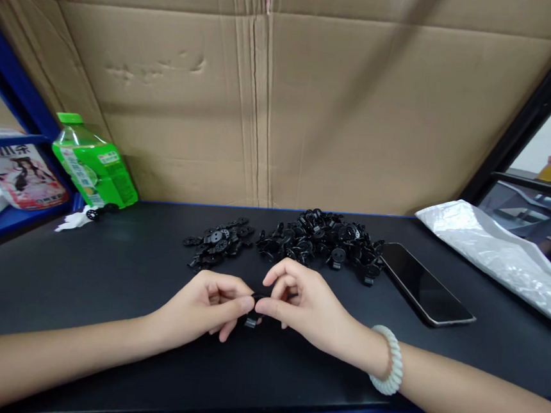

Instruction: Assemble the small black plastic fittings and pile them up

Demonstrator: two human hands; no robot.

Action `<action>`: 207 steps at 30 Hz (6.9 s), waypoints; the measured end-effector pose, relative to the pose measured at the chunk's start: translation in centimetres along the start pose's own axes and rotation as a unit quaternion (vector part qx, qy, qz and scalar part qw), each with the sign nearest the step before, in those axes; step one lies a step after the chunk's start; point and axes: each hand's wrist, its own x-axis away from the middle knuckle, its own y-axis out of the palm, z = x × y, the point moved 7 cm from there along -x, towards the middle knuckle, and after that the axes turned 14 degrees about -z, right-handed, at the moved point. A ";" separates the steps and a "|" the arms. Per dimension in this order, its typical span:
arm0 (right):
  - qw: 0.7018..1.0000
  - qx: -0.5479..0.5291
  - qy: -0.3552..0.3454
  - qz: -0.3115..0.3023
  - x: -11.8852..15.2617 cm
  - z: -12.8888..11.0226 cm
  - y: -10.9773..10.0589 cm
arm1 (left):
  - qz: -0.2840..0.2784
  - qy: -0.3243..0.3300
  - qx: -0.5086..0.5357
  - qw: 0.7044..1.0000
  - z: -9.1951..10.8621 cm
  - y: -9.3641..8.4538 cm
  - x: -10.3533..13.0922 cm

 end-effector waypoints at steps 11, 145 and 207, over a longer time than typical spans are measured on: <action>0.999 -0.015 0.039 -0.016 -0.5 1.0 -0.1 | 0.042 0.006 0.001 0.999 -0.4 -0.5 0.3; 0.893 0.414 0.023 0.174 0.0 -0.6 -5.7 | 0.038 0.187 -0.368 0.910 3.5 0.2 1.3; 0.998 -0.056 0.028 -0.004 -0.9 1.4 0.1 | 0.080 0.049 -0.094 0.991 0.3 -1.7 -0.3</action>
